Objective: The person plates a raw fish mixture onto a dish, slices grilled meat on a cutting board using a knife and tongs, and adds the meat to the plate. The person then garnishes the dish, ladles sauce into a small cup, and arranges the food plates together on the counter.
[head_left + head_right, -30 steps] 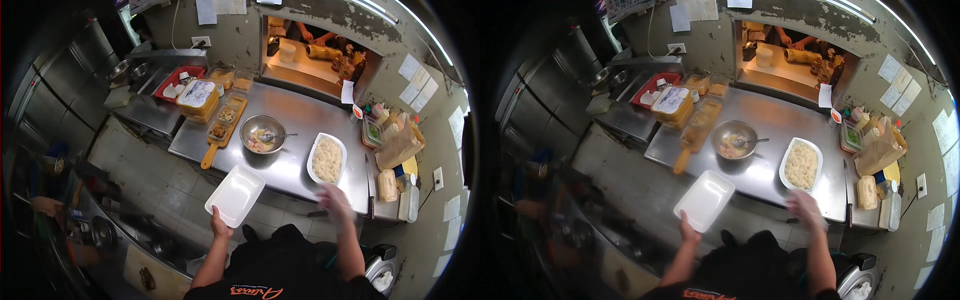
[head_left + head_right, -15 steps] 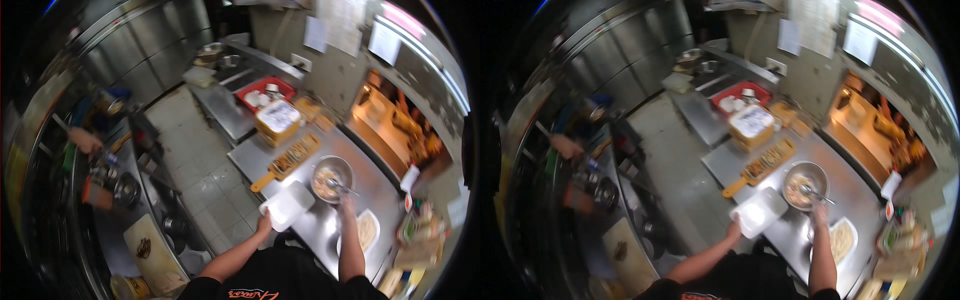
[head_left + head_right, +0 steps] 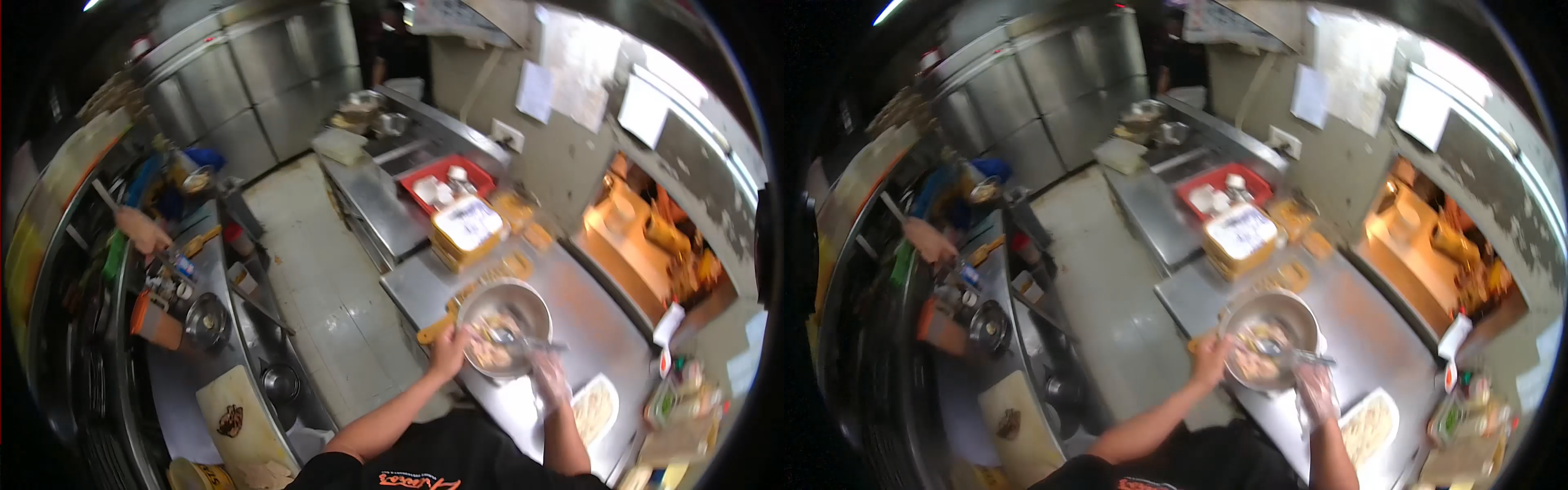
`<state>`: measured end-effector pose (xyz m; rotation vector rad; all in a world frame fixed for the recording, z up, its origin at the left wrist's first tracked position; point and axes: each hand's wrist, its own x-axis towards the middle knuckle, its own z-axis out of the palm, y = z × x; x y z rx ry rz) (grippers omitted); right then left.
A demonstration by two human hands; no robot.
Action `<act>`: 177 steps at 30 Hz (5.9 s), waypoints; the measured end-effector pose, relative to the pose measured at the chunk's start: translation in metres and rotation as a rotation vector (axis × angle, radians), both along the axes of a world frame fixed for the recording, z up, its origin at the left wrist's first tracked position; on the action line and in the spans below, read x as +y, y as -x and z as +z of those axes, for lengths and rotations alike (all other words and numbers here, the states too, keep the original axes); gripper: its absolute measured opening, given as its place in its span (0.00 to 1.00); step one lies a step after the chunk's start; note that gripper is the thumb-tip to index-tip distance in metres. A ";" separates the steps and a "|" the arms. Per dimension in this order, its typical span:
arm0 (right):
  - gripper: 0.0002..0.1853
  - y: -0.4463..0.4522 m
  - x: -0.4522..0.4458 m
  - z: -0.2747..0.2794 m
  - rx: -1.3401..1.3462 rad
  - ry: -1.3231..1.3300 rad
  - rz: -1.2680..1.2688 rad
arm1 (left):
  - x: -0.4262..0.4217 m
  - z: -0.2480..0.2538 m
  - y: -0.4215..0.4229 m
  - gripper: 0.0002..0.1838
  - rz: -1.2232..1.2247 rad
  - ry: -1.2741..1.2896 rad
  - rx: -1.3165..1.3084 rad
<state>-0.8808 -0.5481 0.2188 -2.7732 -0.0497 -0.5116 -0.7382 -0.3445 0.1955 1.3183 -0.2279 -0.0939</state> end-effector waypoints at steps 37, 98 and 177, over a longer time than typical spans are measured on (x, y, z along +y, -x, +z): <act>0.10 -0.070 0.058 0.028 -0.160 -1.472 -0.287 | 0.053 0.039 0.007 0.08 -0.051 -0.242 0.046; 0.05 -0.076 0.013 0.024 -0.147 -1.025 -0.186 | 0.047 -0.003 0.010 0.08 -0.048 -0.249 0.213; 0.09 -0.055 0.035 0.046 0.143 -0.356 -0.209 | 0.046 0.004 0.001 0.06 -0.190 -0.304 0.219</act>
